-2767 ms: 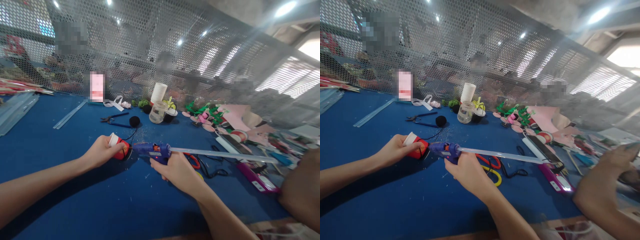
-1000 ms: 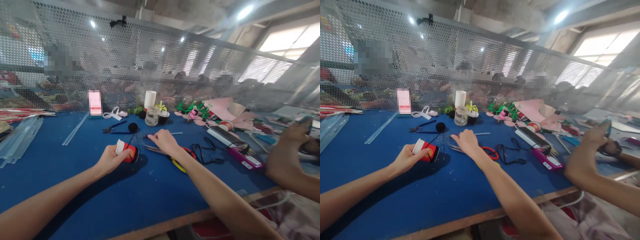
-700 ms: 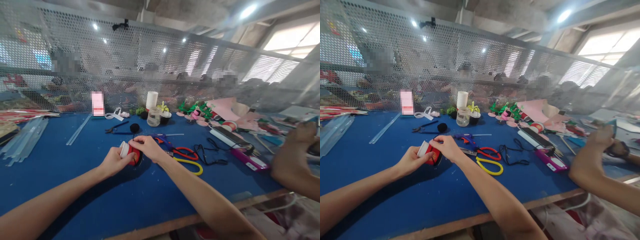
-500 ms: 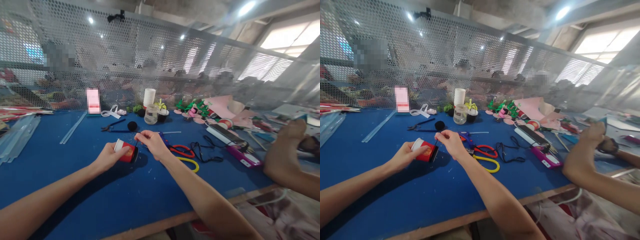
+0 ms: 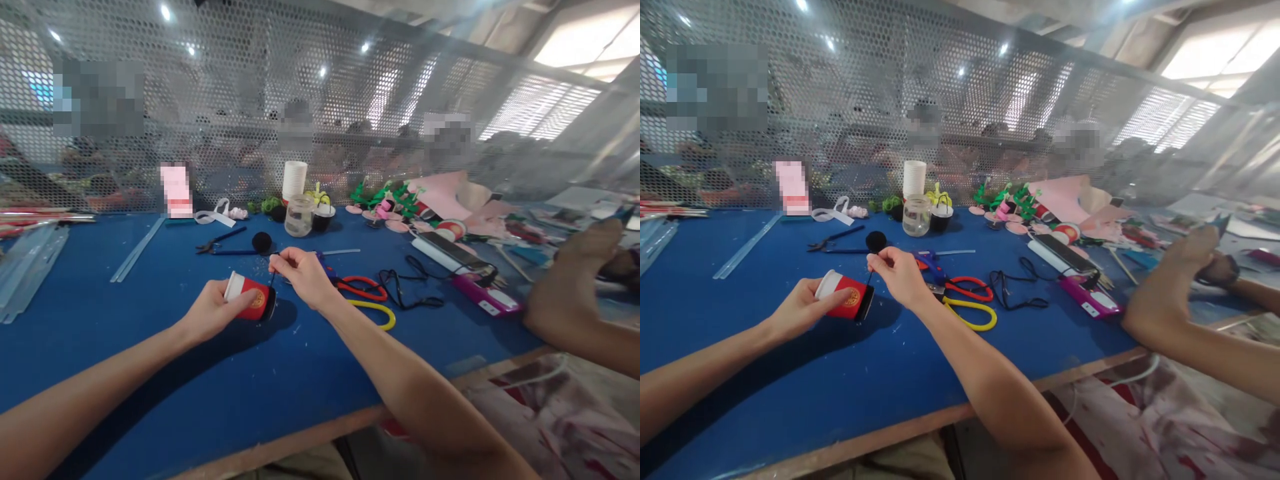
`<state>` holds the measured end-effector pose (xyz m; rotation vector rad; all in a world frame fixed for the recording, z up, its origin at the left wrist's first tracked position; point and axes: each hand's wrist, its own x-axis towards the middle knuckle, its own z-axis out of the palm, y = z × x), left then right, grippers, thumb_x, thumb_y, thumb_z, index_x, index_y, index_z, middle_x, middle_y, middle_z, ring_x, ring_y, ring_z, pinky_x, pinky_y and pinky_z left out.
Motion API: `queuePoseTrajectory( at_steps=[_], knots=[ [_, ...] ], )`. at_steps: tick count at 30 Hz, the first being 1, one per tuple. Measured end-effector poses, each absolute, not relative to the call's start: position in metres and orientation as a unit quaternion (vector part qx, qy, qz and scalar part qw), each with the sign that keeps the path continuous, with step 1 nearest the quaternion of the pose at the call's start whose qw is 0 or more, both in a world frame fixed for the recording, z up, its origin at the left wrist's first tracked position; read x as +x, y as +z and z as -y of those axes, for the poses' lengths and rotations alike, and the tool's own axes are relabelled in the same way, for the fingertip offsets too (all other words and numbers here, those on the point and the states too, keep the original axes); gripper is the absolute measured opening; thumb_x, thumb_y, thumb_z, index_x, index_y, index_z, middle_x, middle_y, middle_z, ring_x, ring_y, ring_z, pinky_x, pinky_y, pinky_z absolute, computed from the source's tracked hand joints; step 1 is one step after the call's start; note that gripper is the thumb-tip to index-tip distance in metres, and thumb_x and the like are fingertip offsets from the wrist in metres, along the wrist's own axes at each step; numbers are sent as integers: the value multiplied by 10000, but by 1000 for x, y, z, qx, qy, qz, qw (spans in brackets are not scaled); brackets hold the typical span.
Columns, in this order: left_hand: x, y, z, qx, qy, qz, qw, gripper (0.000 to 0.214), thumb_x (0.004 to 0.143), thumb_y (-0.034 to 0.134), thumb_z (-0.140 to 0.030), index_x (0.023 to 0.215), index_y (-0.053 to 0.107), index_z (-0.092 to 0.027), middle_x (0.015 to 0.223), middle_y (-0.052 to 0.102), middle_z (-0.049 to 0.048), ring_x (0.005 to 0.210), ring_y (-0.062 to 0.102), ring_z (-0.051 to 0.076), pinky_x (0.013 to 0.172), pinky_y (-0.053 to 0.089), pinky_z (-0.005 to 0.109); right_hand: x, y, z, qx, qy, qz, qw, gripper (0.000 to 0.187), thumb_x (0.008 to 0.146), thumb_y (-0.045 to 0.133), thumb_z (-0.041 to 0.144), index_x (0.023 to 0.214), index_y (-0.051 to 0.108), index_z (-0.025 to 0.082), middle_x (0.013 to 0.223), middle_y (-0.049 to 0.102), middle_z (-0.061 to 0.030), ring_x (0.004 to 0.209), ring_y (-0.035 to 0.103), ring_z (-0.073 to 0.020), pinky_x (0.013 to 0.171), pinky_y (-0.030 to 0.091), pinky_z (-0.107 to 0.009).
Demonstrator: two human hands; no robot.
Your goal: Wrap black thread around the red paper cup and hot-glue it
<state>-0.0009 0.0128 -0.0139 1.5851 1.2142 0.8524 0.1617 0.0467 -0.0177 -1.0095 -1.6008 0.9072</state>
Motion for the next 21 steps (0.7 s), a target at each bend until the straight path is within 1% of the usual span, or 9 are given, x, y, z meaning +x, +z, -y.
queuePoseTrajectory(
  at_steps=[3,9,15,21],
  knots=[
    [1,-12,-8,657,353,-494,446,226,618,562,-341,553,552,-124,447,461,-46,407,336,50,396,263,172,161,-18,-47,-425,366,670,487,226,722,485,330,586,515,152,562,522,11,503,436,-80,506,344,-213],
    [-1,-11,-6,687,366,-480,404,239,625,552,-338,526,534,-121,432,410,-50,401,295,44,376,244,169,159,-15,-44,-431,376,673,470,210,728,481,298,593,518,142,592,548,-5,533,465,-85,540,360,-215],
    [-3,-8,-6,712,374,-475,358,300,611,556,-315,414,415,-137,387,314,-62,373,244,36,339,190,170,158,-12,-42,-450,367,684,442,220,728,484,286,567,515,140,537,516,15,485,433,-73,515,348,-208],
    [-3,-5,-5,727,380,-462,336,280,584,572,-279,398,409,-147,373,319,-63,362,240,38,329,194,174,155,-14,-42,-444,377,686,437,206,725,487,275,572,513,139,579,554,-5,532,474,-86,543,367,-215]
  ],
)
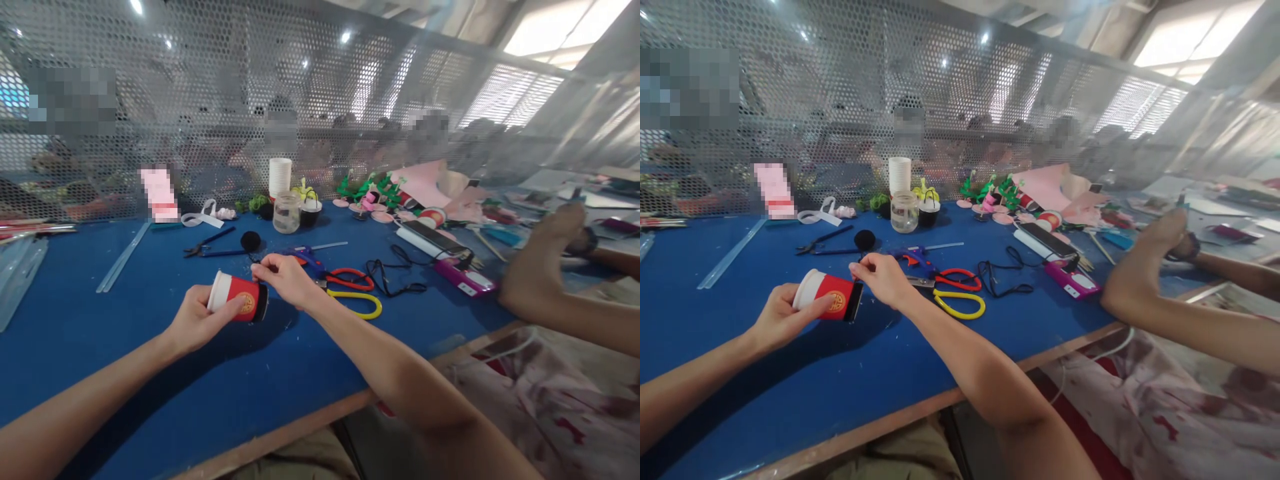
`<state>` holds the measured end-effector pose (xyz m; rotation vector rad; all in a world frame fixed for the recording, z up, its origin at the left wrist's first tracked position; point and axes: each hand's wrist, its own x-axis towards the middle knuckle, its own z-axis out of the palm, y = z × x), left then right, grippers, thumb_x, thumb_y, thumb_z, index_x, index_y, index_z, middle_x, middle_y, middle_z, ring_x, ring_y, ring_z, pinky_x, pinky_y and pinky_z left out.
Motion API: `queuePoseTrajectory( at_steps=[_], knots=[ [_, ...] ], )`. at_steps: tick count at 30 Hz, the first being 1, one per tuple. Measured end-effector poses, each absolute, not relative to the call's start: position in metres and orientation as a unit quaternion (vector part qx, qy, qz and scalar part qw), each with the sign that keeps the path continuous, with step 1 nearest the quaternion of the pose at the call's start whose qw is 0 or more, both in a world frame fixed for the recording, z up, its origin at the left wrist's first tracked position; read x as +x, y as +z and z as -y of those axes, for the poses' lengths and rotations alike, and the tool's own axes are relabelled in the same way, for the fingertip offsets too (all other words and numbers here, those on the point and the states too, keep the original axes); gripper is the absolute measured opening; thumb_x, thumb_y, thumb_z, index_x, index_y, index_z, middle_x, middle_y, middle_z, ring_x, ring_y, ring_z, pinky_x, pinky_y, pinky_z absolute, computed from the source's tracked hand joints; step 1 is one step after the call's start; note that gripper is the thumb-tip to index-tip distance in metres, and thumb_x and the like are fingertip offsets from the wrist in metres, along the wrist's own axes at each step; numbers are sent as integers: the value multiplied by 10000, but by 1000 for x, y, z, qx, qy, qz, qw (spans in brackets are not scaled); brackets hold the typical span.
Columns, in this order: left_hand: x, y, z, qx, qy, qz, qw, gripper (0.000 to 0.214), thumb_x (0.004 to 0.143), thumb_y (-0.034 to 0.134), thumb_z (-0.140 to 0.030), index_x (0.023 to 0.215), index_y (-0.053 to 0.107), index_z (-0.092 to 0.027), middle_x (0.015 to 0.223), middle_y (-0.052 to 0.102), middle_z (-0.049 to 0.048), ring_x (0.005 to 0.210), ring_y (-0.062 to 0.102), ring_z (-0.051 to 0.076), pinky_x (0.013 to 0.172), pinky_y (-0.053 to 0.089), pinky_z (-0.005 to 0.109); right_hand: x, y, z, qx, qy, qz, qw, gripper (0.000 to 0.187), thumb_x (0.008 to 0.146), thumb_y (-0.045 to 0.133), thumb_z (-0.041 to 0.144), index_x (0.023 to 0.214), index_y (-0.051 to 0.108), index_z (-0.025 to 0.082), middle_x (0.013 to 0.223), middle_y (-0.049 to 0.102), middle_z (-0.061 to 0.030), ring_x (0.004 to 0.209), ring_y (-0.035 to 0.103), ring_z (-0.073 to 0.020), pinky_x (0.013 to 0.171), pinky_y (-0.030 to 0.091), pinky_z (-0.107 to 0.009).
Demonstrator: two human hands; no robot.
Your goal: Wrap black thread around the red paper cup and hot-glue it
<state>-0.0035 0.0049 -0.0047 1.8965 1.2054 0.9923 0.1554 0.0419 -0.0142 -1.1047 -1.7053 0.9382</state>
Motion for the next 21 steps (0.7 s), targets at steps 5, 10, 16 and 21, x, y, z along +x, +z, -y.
queuePoseTrajectory(
  at_steps=[5,10,16,21],
  knots=[
    [-5,-4,-4,731,380,-468,321,304,573,582,-279,370,391,-159,361,309,-63,353,236,41,333,197,188,155,-16,-40,-453,375,692,418,220,721,487,314,574,503,151,538,517,15,485,430,-81,489,341,-210],
    [-4,-4,-3,742,385,-459,302,327,579,576,-281,349,375,-165,360,301,-60,350,231,43,342,198,200,155,-18,-39,-463,388,689,399,249,714,483,370,576,489,163,452,413,54,405,344,-70,406,275,-202],
    [-4,-2,-3,781,389,-422,248,299,603,568,-286,359,446,-165,366,367,-45,360,289,55,376,257,207,159,-13,-43,-474,352,700,401,247,704,507,356,569,523,150,534,502,20,506,433,-86,484,326,-210],
    [-7,-3,-8,779,422,-420,197,217,615,570,-268,432,528,-159,434,489,-22,396,370,69,409,313,200,167,3,-39,-483,460,642,378,407,759,365,481,555,485,149,516,503,-5,460,457,-84,421,340,-206]
  ],
)
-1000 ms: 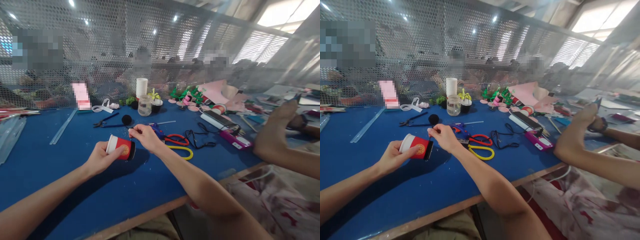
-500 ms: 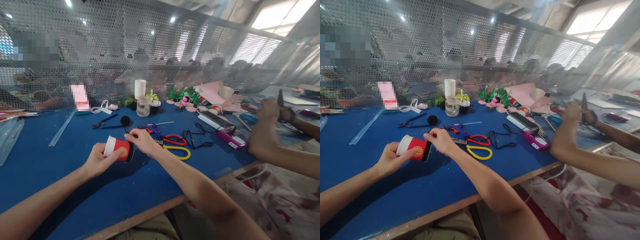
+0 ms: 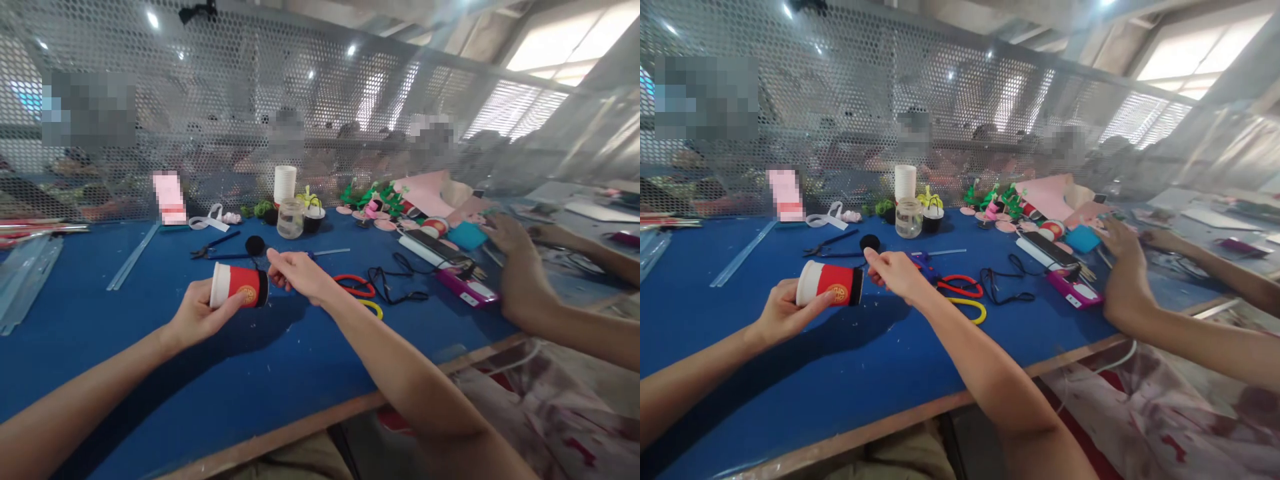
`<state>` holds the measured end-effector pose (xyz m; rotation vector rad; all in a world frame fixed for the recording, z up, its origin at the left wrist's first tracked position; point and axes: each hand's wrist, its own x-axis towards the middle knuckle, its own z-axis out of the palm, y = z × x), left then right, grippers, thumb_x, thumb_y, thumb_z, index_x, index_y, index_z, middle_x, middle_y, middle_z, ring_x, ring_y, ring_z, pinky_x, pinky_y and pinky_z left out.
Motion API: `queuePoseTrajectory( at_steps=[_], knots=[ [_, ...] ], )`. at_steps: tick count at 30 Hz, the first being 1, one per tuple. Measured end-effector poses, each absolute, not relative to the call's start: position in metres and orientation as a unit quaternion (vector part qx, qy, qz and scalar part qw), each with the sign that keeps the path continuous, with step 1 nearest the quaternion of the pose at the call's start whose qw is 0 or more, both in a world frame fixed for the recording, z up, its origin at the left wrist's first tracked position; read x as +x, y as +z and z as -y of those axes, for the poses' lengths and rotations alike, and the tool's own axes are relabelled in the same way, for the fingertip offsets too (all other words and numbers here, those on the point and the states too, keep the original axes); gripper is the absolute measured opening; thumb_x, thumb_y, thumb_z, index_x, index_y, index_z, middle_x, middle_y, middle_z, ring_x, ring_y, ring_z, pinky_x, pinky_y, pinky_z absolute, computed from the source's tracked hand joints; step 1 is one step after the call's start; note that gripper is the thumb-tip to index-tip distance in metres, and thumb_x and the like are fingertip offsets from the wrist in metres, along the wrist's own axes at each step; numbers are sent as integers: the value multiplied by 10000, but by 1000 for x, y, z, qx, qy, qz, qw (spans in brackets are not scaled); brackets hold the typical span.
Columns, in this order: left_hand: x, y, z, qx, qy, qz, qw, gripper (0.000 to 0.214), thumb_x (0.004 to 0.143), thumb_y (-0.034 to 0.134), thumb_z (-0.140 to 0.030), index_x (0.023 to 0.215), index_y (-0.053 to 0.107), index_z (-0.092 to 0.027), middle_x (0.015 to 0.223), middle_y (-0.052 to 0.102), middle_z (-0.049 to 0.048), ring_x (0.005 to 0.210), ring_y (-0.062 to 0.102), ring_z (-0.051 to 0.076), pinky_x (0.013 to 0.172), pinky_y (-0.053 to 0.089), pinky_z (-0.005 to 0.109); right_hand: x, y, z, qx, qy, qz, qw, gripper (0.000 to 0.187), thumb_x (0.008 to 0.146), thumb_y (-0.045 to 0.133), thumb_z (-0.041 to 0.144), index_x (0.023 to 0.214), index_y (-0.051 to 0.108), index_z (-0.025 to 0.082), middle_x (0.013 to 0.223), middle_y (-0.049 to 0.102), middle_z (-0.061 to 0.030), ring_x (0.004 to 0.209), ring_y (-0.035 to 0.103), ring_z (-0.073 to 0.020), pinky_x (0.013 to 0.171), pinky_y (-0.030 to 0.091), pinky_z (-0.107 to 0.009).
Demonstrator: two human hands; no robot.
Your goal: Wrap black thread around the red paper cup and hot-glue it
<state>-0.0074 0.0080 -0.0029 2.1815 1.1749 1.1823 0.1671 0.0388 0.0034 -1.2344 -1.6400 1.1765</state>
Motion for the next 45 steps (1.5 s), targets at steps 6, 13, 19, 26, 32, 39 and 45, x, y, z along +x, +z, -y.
queuePoseTrajectory(
  at_steps=[6,13,19,26,32,39,45],
  knots=[
    [-7,-6,-17,763,381,-435,288,166,615,583,-307,614,620,-145,524,567,-7,469,451,97,465,362,207,165,-2,-38,-411,532,632,385,312,720,470,438,567,437,169,480,476,33,444,444,-77,436,347,-200],
    [-2,12,-34,497,384,-440,642,239,601,603,-347,668,624,-119,579,625,28,499,533,112,492,419,215,158,-5,-34,-415,397,699,425,280,735,453,396,564,422,176,499,453,38,466,406,-82,472,327,-213],
    [-3,-3,-31,431,385,-432,692,193,582,640,-292,619,628,-103,536,628,29,469,546,100,484,435,202,155,-17,-25,-415,342,736,412,266,749,441,363,556,389,188,490,386,45,463,349,-87,462,294,-221],
    [0,-19,-24,465,450,-447,618,166,561,653,-270,619,634,-115,535,632,14,476,543,98,501,430,199,159,-28,-22,-414,356,711,444,232,791,355,374,692,444,183,631,509,-6,584,492,-121,558,394,-245],
    [3,-26,-19,515,441,-468,567,232,564,637,-327,672,631,-121,565,616,6,509,537,106,534,423,218,158,-29,-17,-386,202,761,480,138,783,399,236,832,520,192,888,520,-69,867,483,-161,750,394,-301],
    [3,-34,-19,570,422,-456,537,216,602,602,-334,588,560,-123,481,500,-44,447,441,68,463,355,192,155,-34,-14,-337,216,799,449,248,793,361,194,936,562,208,1066,466,-79,1033,407,-165,896,313,-348],
    [5,-33,-19,559,418,-482,529,230,597,595,-346,592,550,-121,479,491,-43,440,422,68,459,340,200,159,-30,-17,-351,287,776,439,288,817,307,231,934,568,201,1089,488,-62,1032,429,-141,875,332,-300]
  ],
)
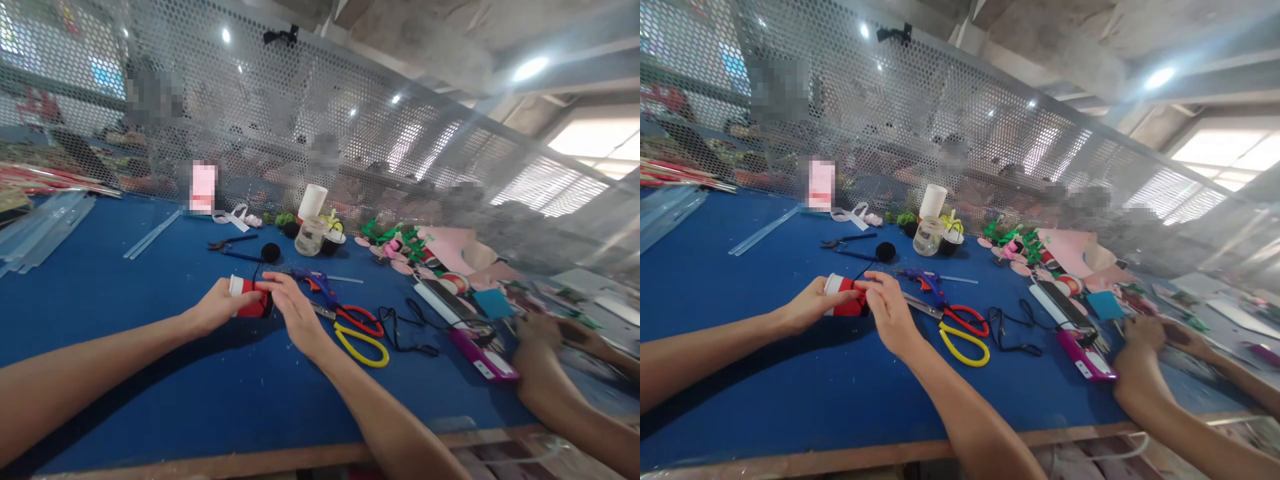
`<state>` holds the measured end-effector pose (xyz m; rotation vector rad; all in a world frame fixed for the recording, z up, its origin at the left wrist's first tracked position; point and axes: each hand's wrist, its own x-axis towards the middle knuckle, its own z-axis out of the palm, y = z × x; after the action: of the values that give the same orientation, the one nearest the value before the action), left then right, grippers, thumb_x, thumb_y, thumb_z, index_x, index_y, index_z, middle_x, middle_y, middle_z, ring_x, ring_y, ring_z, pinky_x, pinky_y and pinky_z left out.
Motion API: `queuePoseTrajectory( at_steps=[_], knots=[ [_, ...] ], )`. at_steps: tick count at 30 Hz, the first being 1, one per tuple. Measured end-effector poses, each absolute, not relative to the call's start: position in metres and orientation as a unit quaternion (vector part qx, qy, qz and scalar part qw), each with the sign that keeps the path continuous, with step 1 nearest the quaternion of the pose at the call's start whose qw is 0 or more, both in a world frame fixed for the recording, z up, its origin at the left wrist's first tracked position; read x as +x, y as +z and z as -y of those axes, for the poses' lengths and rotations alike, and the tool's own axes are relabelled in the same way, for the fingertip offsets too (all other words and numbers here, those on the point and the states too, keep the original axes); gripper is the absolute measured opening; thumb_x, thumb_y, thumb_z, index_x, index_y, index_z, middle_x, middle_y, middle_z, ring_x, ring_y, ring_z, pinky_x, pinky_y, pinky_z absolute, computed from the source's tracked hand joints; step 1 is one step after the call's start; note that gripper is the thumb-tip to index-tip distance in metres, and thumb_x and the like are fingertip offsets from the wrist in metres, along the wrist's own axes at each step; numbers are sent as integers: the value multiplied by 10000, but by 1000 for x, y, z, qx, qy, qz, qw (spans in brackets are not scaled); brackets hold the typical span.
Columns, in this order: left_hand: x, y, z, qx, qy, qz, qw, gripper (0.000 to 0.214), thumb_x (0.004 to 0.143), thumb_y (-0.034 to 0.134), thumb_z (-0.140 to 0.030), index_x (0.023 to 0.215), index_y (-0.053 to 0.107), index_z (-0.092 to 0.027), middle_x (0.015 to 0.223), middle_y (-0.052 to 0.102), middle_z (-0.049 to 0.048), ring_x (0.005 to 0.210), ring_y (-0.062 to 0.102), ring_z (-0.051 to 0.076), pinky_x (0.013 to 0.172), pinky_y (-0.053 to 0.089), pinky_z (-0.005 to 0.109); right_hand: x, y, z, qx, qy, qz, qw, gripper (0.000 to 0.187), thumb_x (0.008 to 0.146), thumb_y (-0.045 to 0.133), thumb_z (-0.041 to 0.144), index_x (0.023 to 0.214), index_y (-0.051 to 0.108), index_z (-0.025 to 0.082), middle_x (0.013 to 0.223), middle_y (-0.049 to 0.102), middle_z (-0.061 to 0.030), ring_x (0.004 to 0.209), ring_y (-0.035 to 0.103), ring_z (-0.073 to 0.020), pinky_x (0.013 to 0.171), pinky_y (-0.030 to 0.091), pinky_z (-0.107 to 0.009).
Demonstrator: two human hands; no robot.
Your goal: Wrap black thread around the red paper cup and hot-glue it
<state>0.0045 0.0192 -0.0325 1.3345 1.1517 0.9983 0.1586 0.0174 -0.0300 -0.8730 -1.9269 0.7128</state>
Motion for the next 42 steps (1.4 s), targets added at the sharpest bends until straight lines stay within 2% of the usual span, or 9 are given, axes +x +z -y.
queuePoseTrajectory(
  at_steps=[4,6,11,14,17,24,30,34,42],
  knots=[
    [5,-27,-21,532,427,-505,529,231,568,602,-337,541,521,-122,452,479,-38,424,410,73,444,323,208,186,-16,-41,-484,190,733,439,304,816,302,290,919,544,138,963,568,-87,901,512,-143,768,385,-245],
    [3,-25,-22,529,431,-519,516,239,552,606,-325,492,478,-133,420,443,-52,403,379,64,422,292,199,204,-8,-54,-616,107,703,341,299,807,305,286,941,528,137,929,588,-80,841,537,-144,724,386,-232],
    [-2,-24,-27,545,414,-537,493,246,562,579,-333,472,447,-145,394,388,-67,390,330,57,403,233,195,231,-13,-79,-684,118,688,213,90,618,512,136,541,558,147,612,616,-77,677,572,-204,614,371,-252],
    [-3,-24,-29,551,403,-549,482,259,566,567,-348,463,438,-148,395,372,-68,392,311,55,403,206,199,231,-29,-90,-694,141,685,171,104,520,559,81,454,514,147,580,611,-90,641,572,-215,557,361,-247],
    [-2,-22,-29,551,388,-560,481,268,563,563,-361,461,435,-148,400,366,-66,398,307,56,409,201,203,230,-38,-98,-697,157,678,176,59,517,558,81,549,544,128,667,622,-115,677,570,-218,551,363,-246],
    [-4,-20,-31,570,362,-575,462,302,560,555,-395,453,395,-162,405,351,-65,398,300,64,410,196,209,226,-19,-76,-641,228,677,281,363,652,518,217,996,455,120,868,593,-66,656,558,-112,549,406,-200],
    [-7,-19,-35,587,335,-577,458,320,565,555,-396,427,383,-164,379,325,-69,375,279,58,391,176,208,212,-9,-39,-497,470,641,349,250,657,550,362,691,530,115,528,521,12,442,472,-75,440,387,-198],
    [-8,-18,-35,574,322,-585,475,299,563,555,-376,431,396,-161,383,361,-63,371,292,58,389,184,203,205,-6,-24,-475,469,670,324,254,680,534,343,758,565,104,519,551,-4,422,481,-80,409,397,-192],
    [-8,-16,-35,548,334,-584,497,276,557,569,-370,457,447,-144,401,408,-49,382,333,67,405,211,203,197,-2,-9,-539,380,708,251,216,689,499,319,647,568,118,375,478,30,310,429,-70,335,385,-177]
  ],
)
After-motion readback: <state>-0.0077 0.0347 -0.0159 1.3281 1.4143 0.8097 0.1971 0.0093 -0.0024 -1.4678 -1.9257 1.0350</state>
